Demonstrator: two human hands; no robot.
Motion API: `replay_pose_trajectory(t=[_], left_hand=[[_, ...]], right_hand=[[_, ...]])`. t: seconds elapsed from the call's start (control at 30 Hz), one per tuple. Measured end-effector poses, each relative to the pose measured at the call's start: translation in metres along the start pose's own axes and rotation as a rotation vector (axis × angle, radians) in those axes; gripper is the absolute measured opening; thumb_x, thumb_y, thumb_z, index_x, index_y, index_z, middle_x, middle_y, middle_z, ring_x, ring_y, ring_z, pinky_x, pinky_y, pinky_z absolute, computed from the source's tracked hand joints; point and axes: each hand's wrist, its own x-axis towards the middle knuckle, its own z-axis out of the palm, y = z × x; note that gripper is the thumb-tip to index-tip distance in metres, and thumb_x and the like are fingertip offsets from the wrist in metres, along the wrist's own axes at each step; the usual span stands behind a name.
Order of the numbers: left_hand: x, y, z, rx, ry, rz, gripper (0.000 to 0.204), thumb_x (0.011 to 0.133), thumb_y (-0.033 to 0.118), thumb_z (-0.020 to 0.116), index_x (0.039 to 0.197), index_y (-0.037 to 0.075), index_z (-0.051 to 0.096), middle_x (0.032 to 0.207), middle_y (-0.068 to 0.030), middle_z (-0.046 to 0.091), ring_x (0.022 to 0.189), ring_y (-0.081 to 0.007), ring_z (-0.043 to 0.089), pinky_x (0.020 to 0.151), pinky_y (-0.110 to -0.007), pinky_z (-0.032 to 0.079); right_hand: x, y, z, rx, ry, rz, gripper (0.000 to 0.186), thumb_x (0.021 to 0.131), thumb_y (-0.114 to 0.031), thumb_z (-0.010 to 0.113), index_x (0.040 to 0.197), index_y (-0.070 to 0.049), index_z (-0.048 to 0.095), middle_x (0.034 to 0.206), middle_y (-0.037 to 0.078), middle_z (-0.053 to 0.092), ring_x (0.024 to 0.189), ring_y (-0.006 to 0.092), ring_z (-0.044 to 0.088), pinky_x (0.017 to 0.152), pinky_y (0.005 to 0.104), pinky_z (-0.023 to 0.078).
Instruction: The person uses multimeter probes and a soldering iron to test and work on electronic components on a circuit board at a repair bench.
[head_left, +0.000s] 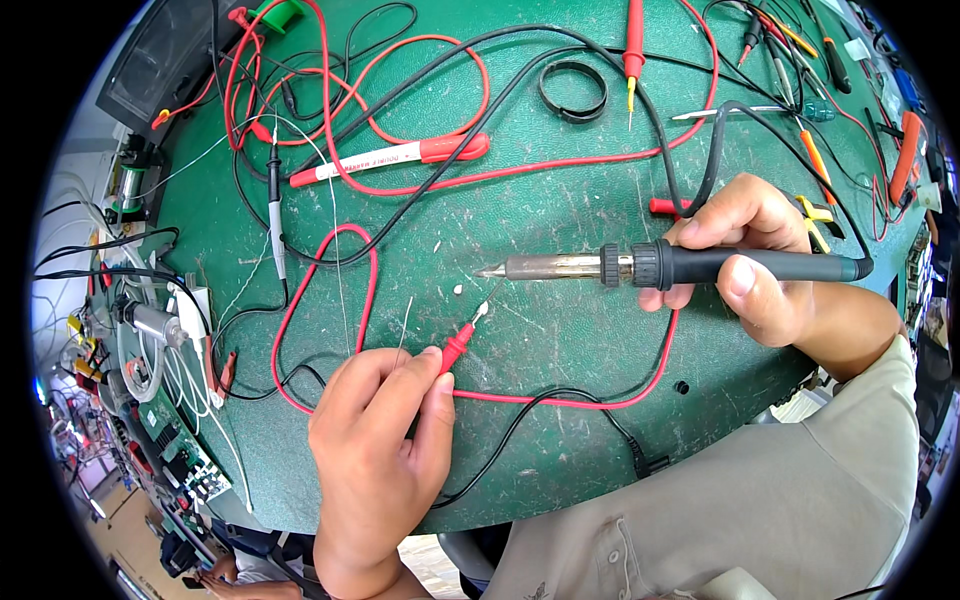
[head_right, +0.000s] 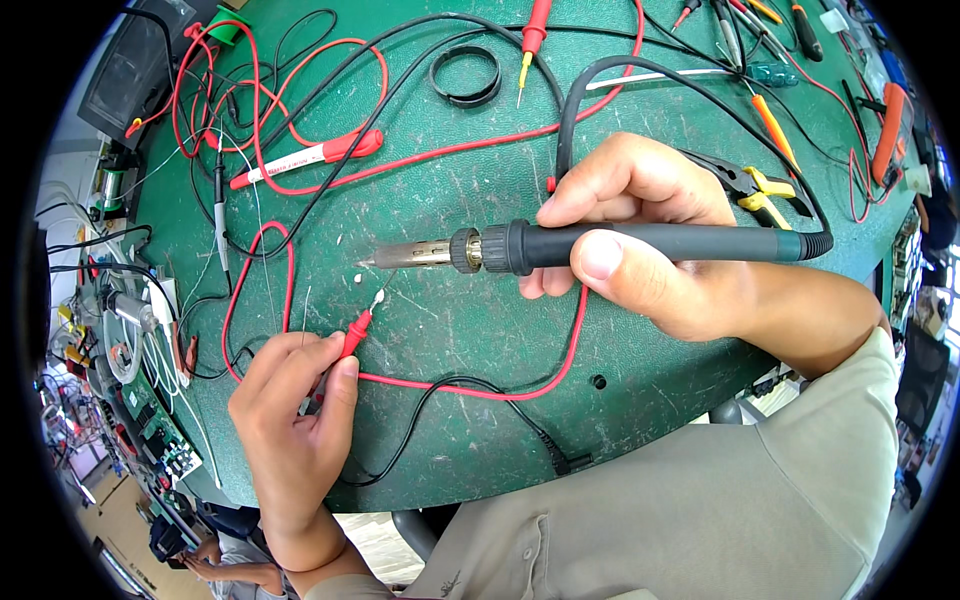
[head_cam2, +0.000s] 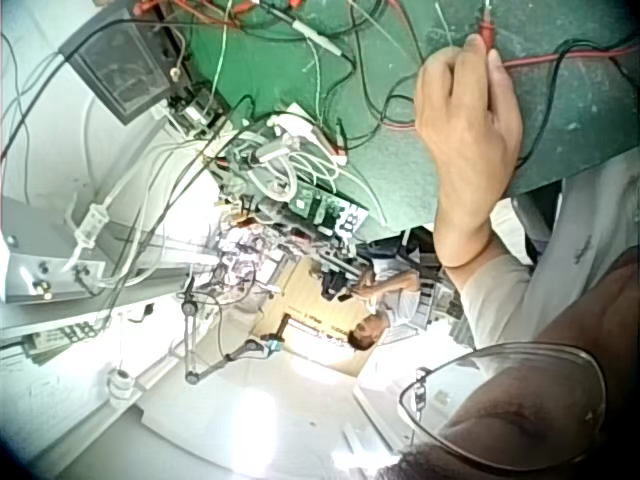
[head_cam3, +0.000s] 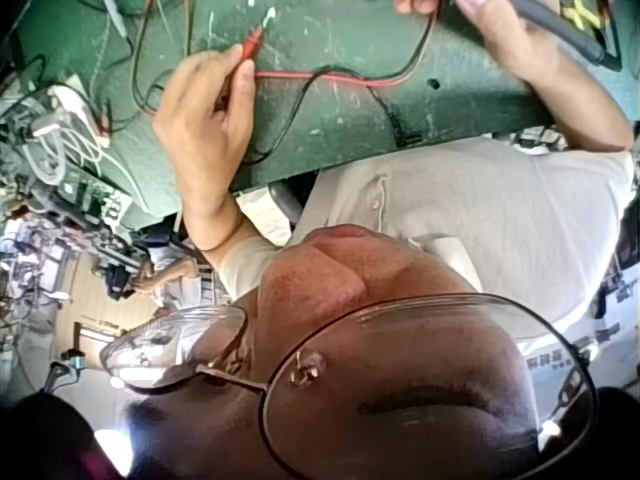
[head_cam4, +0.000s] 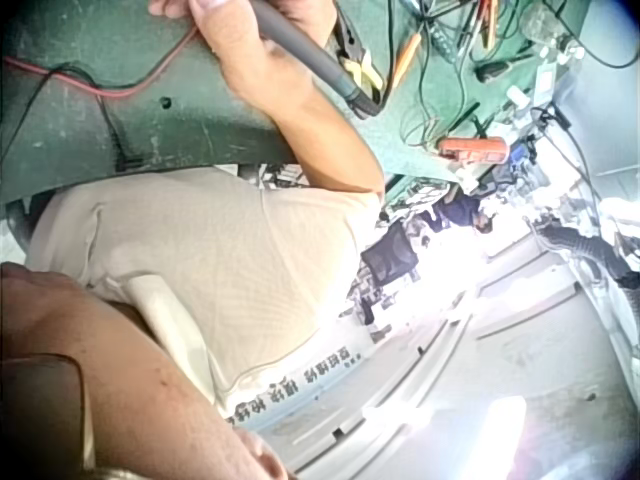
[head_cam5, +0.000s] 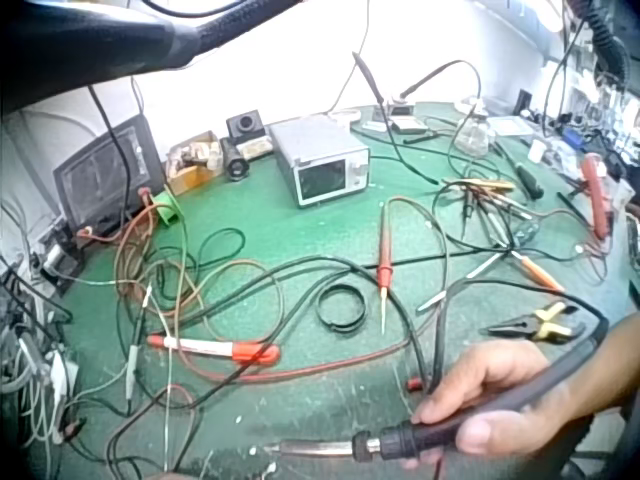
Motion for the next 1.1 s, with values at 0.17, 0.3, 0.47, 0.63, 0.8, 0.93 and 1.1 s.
replay_pose_trajectory(t=[0.17,0.3,0.47,0.63,0.8,0.93,1.1], left_hand=[[0.0002,0.0004,0.0001,0.004,0.002,-0.004,0.021,0.08,-0.001,0.075,0.1,-0.002,0.071,0.085,-0.0127,0.063,0.072,-0.0274,0.062,0.063,-0.036,0.049],[0.0002,0.0006,0.0004,0.007,0.003,-0.013,0.019,0.081,-0.001,0.075,0.1,-0.002,0.071,0.087,-0.0129,0.064,0.073,-0.0278,0.063,0.063,-0.036,0.05],[-0.0003,0.0003,-0.0003,0.01,0.009,-0.03,0.019,0.081,-0.001,0.075,0.099,-0.001,0.07,0.088,-0.0136,0.065,0.075,-0.0288,0.065,0.065,-0.037,0.052],[0.0,0.0007,-0.002,-0.009,0.001,-0.042,0.019,0.081,-0.001,0.074,0.1,-0.001,0.069,0.089,-0.0141,0.066,0.075,-0.0294,0.065,0.065,-0.037,0.052],[0.0007,0.0015,-0.0025,-0.004,0.005,-0.036,0.019,0.082,-0.001,0.074,0.1,-0.001,0.069,0.089,-0.0143,0.066,0.075,-0.0294,0.065,0.064,-0.036,0.052],[0.0012,-0.0002,-0.0028,0.001,0.009,-0.03,0.019,0.082,-0.001,0.074,0.1,0.0,0.068,0.089,-0.0145,0.066,0.075,-0.0287,0.066,0.064,-0.036,0.053],[0.0011,0.0011,-0.005,0.017,0.031,-0.041,0.018,0.083,-0.002,0.074,0.1,-0.001,0.068,0.09,-0.0145,0.066,0.073,-0.0271,0.066,0.063,-0.035,0.053]], right_hand=[[-0.0001,0.0004,-0.0002,-0.002,-0.005,0.0,0.023,0.102,-0.012,0.056,0.117,0.004,0.049,0.099,0.019,0.068,0.092,0.021,0.071,0.083,0.0352,0.058],[-0.0006,0.0005,-0.0001,0.005,0.0,0.006,0.023,0.102,-0.013,0.056,0.117,0.003,0.049,0.099,0.019,0.068,0.092,0.021,0.072,0.083,0.0354,0.058],[-0.0005,0.0006,-0.0005,0.009,-0.002,0.003,0.023,0.102,-0.014,0.056,0.117,0.003,0.049,0.099,0.019,0.068,0.093,0.0209,0.072,0.083,0.0352,0.058],[-0.0001,0.0009,0.0,0.001,-0.001,-0.005,0.023,0.103,-0.014,0.056,0.117,0.003,0.048,0.099,0.019,0.068,0.092,0.0206,0.071,0.083,0.0351,0.058],[-0.0006,0.002,0.0,0.017,0.001,-0.015,0.023,0.103,-0.014,0.055,0.117,0.003,0.048,0.1,0.019,0.068,0.093,0.0204,0.071,0.084,0.0355,0.057],[-0.0013,0.0025,0.0005,0.013,0.015,-0.021,0.023,0.102,-0.013,0.056,0.117,0.003,0.048,0.099,0.019,0.068,0.092,0.02,0.071,0.083,0.035,0.058],[-0.0041,0.0018,-0.0008,-0.023,-0.011,0.02,0.02,0.101,-0.011,0.057,0.114,0.002,0.05,0.098,0.018,0.069,0.09,0.0191,0.072,0.08,0.0329,0.058]])
